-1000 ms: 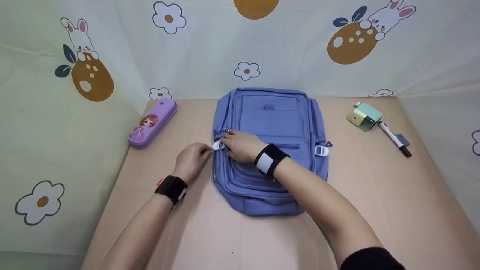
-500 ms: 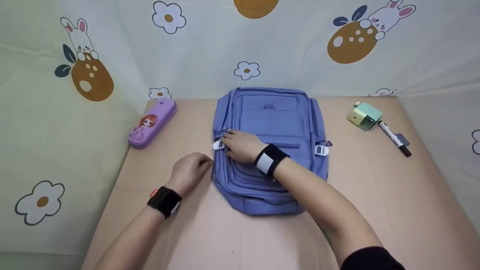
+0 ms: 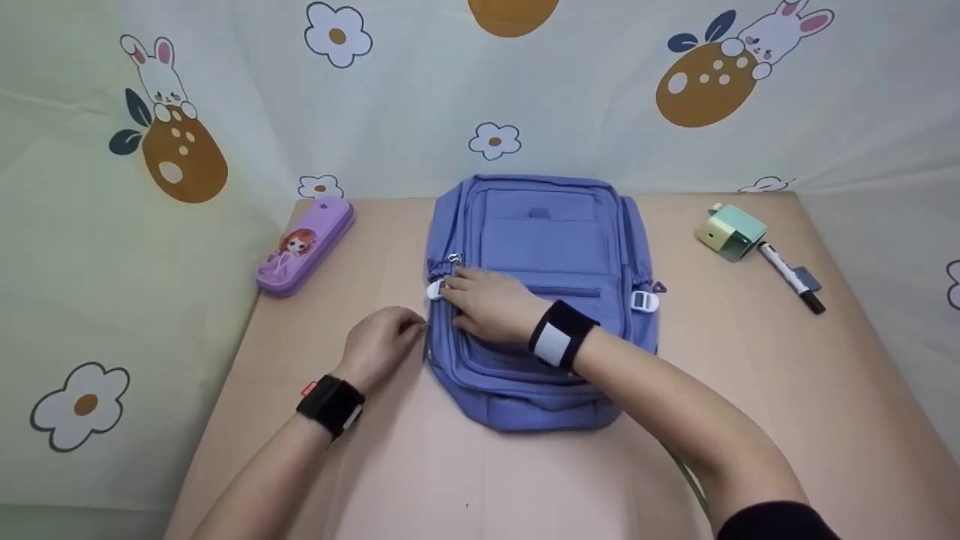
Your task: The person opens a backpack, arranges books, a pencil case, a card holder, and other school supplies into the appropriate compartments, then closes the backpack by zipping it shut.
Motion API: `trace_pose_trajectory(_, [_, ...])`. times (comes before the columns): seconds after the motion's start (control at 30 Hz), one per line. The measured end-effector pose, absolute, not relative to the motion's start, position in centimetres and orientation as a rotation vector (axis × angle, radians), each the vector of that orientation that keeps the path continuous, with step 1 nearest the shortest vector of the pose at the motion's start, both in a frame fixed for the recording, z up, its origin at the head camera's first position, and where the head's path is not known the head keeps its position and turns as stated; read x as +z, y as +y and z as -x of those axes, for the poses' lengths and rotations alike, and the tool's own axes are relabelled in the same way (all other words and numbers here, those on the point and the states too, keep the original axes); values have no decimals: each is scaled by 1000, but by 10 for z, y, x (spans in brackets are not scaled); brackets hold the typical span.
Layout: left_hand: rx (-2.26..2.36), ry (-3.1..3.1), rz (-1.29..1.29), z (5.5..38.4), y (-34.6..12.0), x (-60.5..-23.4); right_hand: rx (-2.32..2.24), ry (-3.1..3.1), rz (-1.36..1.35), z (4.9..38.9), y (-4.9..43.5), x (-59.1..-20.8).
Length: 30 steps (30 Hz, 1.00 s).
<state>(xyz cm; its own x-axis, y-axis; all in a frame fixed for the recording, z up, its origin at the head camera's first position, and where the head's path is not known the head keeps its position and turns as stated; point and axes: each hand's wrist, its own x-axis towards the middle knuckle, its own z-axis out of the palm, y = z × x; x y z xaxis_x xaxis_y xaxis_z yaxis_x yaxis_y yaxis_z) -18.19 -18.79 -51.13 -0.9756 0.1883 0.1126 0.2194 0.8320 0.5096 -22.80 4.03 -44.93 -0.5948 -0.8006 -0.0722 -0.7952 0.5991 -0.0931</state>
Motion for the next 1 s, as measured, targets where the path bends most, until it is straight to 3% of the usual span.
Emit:
trace_pose_trajectory(0.2, [-860, -2950, 322, 181, -186, -510, -78, 2752, 1567, 169, 72, -445])
trace_pose_trajectory(0.4, [-858, -2940, 309, 181, -187, -508, -148, 2965, 1626, 122, 97, -467])
trace_pose_trajectory(1.0, [-766, -2942, 385, 165, -191, -506, -357, 3060, 1514, 123, 99, -491])
